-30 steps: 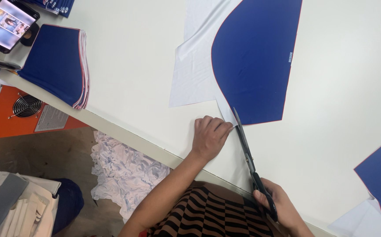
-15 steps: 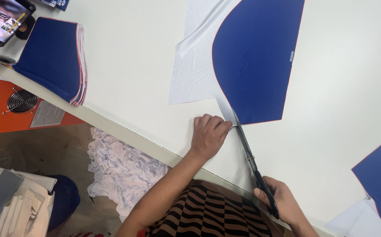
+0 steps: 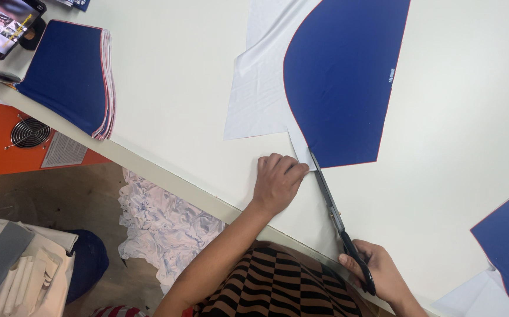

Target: The person uses shears to cut blue fabric pieces along a white paper pattern on a white worktable. They repeatedly trim the edges, flip the fabric, and reposition it to complete the cut. Finished pieces are stacked on the table.

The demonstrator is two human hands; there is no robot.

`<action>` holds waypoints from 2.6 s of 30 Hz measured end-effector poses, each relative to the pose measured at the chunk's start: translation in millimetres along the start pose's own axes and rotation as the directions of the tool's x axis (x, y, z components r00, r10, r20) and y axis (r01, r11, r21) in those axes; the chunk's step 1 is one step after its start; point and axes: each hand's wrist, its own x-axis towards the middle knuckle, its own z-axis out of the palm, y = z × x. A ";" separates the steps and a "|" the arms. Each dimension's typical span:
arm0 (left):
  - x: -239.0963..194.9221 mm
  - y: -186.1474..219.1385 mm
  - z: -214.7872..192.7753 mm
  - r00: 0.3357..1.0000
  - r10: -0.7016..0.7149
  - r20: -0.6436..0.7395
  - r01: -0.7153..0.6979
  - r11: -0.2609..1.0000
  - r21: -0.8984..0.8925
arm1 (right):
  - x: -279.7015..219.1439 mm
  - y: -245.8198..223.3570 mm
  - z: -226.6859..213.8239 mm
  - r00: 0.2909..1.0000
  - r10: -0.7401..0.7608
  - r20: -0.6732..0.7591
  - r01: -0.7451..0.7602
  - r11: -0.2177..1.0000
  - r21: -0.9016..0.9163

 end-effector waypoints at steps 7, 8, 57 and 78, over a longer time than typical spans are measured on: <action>1.0 -1.0 -1.8 1.000 0.003 -0.020 -0.003 1.000 -0.027 | 5.8 6.2 -11.8 0.991 -0.074 0.116 0.062 0.993 0.102; 2.0 -0.4 -1.4 1.000 0.008 -0.027 -0.008 1.000 -0.029 | 7.0 5.9 -15.6 0.989 -0.085 0.124 0.070 0.991 0.118; 5.0 -2.2 -11.7 0.999 0.026 -0.023 -0.029 0.993 -0.118 | 45.5 -90.6 3.1 0.995 -0.101 -0.025 0.098 0.990 -0.102; 0.0 -13.8 -20.8 1.000 0.018 -0.019 -0.023 0.957 -0.288 | 48.8 -126.8 32.2 0.981 -0.146 -0.125 0.139 0.988 -0.066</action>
